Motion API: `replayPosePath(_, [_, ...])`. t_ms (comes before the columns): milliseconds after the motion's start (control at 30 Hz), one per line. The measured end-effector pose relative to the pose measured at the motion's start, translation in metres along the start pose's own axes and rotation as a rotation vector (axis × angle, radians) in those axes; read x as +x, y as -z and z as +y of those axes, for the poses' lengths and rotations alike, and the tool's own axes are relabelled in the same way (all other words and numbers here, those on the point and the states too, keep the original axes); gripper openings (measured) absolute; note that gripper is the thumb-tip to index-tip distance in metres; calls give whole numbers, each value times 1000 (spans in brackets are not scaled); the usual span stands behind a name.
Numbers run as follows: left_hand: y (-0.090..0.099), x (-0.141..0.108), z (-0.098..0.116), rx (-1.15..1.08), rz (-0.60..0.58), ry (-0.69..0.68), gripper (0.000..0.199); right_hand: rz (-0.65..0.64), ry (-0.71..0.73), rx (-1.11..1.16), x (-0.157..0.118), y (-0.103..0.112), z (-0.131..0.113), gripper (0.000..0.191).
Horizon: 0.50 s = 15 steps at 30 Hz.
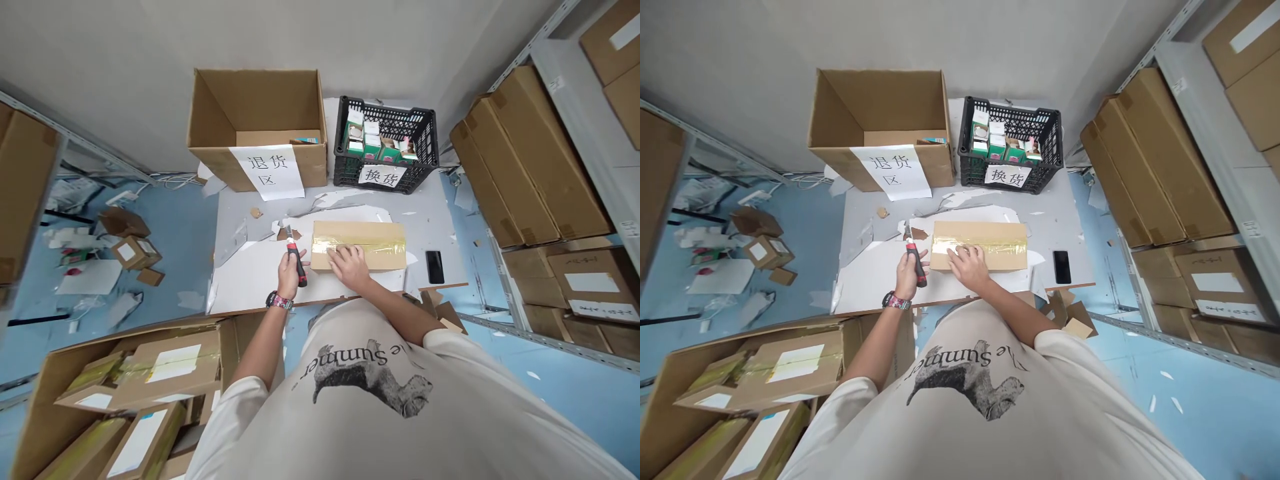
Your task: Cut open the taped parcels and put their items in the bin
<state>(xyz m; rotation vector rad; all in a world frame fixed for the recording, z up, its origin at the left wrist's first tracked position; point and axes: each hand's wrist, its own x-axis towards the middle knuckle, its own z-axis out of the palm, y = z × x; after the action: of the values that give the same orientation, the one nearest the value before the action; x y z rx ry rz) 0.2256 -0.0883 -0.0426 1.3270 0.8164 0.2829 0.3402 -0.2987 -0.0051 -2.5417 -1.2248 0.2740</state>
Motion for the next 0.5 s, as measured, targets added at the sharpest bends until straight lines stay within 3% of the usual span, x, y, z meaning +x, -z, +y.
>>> replayPosePath(200, [-22,-22,-15,129,-82,-27,65,25,-103,-2,1,5,2,61])
replayPosePath(333, [-23,-26,-16,143,-115,-53,62,34,-179,27,9,5,-3,59])
replayPosePath(500, [-19,-23,-18,103,-128,-43,65,19,-172,8,6,4,-6,58])
